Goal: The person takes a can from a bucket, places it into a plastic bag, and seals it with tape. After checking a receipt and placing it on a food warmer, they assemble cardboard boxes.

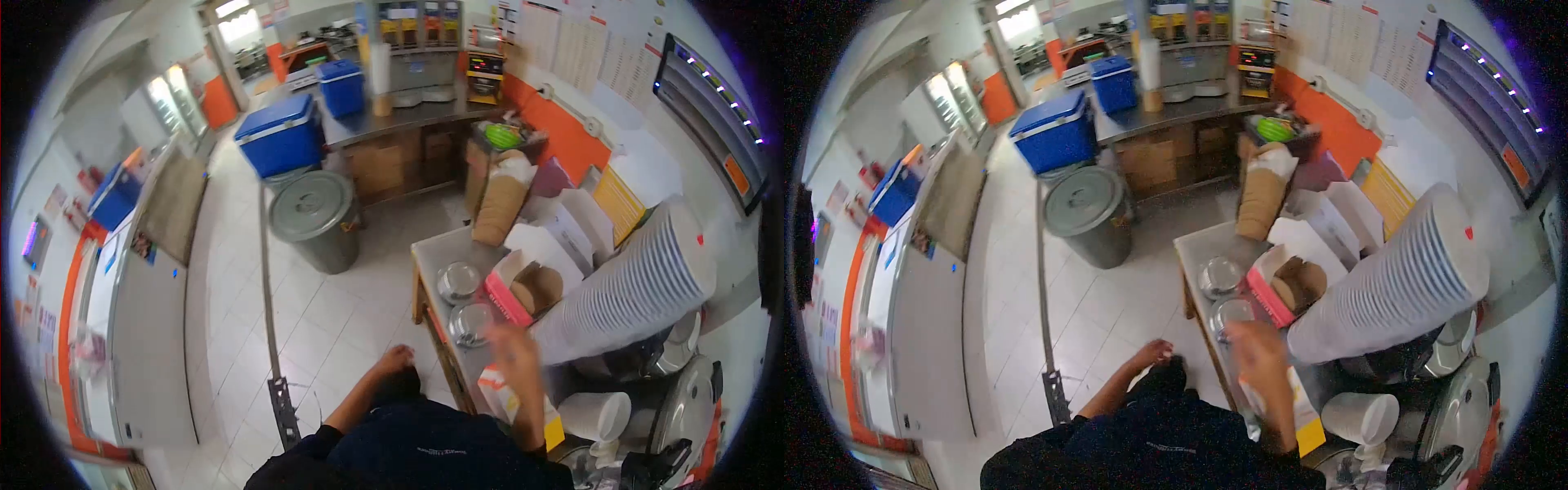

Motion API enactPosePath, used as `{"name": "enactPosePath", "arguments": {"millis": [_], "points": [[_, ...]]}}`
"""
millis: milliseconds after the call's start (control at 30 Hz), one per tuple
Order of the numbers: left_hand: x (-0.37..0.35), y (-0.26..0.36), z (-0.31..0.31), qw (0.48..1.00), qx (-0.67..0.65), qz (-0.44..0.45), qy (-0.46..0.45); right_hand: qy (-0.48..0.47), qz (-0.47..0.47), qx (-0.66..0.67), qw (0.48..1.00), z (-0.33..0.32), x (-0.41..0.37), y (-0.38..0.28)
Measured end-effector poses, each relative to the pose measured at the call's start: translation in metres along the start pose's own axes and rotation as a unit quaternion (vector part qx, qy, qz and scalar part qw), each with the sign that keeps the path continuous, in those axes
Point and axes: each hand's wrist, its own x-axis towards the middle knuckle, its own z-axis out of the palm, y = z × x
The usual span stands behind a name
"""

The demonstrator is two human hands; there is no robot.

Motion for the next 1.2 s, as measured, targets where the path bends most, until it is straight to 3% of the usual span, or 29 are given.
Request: {"name": "enactPosePath", "arguments": {"millis": [33, 133, 233, 300, 367, 433, 500, 533, 600, 633, 700, 833, 900, 967, 1000, 1100, 1133, 1200], "points": [[0.029, 0.036, -0.017, 0.973, -0.185, -0.131, 0.037, -0.056, -0.034, 0.012, 0.998, 0.013, 0.019, -0.002], [0.120, 0.081, -0.064, 0.963, -0.240, -0.010, 0.122, -0.151, -0.030, -0.002, 0.988, 0.035, 0.071, 0.008], [0.206, 0.136, -0.099, 0.959, -0.232, 0.004, 0.161, -0.038, 0.010, -0.083, 0.996, 0.025, 0.118, 0.048], [0.268, 0.161, -0.118, 0.958, -0.245, -0.015, 0.148, 0.095, 0.095, -0.133, 0.982, -0.004, 0.158, 0.080], [0.339, 0.163, -0.133, 0.971, -0.220, 0.006, 0.099, 0.200, 0.151, -0.269, 0.930, -0.038, 0.188, 0.137], [0.405, 0.176, -0.132, 0.976, -0.205, 0.031, 0.058, 0.242, 0.230, -0.362, 0.870, -0.068, 0.201, 0.208], [0.462, 0.194, -0.119, 0.988, -0.138, 0.052, -0.055, 0.152, 0.364, -0.455, 0.798, -0.076, 0.195, 0.262], [0.484, 0.194, -0.107, 0.986, -0.140, 0.050, -0.074, 0.154, 0.378, -0.463, 0.787, -0.072, 0.187, 0.281], [0.531, 0.168, -0.071, 0.980, -0.143, 0.065, -0.123, 0.012, 0.406, -0.521, 0.751, -0.057, 0.169, 0.303], [0.576, 0.116, -0.061, 0.965, 0.033, 0.208, -0.157, 0.012, 0.419, -0.523, 0.742, -0.052, 0.166, 0.301], [0.593, 0.097, -0.051, 0.938, 0.091, 0.198, -0.268, 0.048, 0.364, -0.534, 0.762, -0.046, 0.163, 0.289], [0.603, 0.081, -0.049, 0.842, 0.170, 0.151, -0.489, 0.039, 0.403, -0.492, 0.770, -0.040, 0.156, 0.278], [0.611, 0.079, -0.048, 0.784, 0.192, 0.156, -0.569, 0.025, 0.398, -0.466, 0.790, -0.043, 0.154, 0.283], [0.626, 0.086, -0.045, 0.743, 0.201, 0.167, -0.616, 0.026, 0.396, -0.489, 0.776, -0.044, 0.155, 0.287], [0.633, 0.101, -0.041, 0.733, 0.206, 0.167, -0.626, 0.024, 0.386, -0.512, 0.767, -0.044, 0.156, 0.287], [0.626, 0.225, -0.026, 0.815, 0.262, 0.077, -0.512, 0.043, 0.405, -0.483, 0.775, -0.047, 0.167, 0.282], [0.634, 0.227, -0.007, 0.849, 0.259, 0.143, -0.438, 0.043, 0.409, -0.483, 0.773, -0.047, 0.170, 0.282], [0.625, 0.280, 0.018, 0.857, 0.171, 0.203, -0.442, 0.039, 0.404, -0.498, 0.766, -0.048, 0.173, 0.280]]}}
